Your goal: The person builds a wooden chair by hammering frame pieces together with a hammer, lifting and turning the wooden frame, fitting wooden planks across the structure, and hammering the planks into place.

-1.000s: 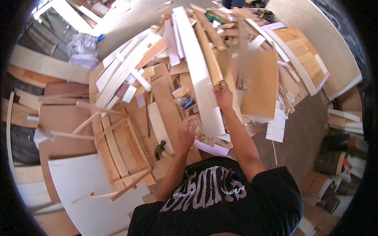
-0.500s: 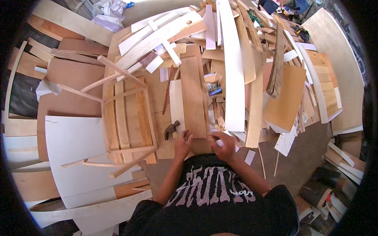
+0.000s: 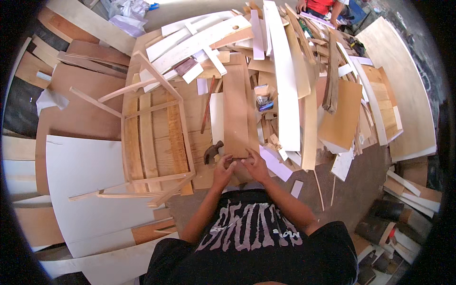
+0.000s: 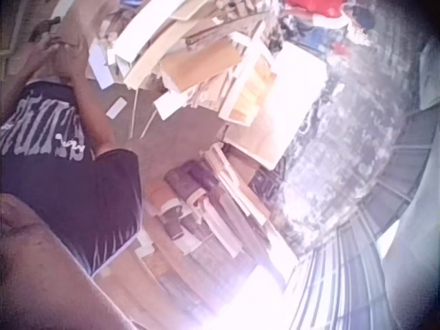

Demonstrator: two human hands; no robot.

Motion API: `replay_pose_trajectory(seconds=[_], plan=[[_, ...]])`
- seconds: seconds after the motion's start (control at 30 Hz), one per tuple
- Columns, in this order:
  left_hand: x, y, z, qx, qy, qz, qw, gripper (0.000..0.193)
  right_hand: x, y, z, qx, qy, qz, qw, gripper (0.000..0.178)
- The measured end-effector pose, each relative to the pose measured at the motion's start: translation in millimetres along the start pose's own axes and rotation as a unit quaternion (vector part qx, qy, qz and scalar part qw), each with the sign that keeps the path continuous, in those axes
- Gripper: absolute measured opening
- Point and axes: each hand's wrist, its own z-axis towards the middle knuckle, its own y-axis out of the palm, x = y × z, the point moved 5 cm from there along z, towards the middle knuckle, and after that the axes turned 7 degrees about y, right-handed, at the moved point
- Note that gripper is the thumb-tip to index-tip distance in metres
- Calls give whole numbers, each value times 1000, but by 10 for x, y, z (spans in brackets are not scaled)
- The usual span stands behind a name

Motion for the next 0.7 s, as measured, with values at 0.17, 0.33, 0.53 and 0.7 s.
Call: replay_pose_trajectory(seconds=[0.17,0.33,0.53,0.7], plan=[[120,-103,37,-17,-46,-43,998,45,-48,57,-87,94,-31,-22,995,59],[-168,-184,31,-68,0,-20,998,48,-11,117,-434,180,74,-283,939,74],[145,-228,-1,-132,-16,-141,981,49,459,153,-478,243,40,-184,952,73],[71,-295,-20,-135,-33,-99,985,45,240,204,-315,159,101,-21,982,32]])
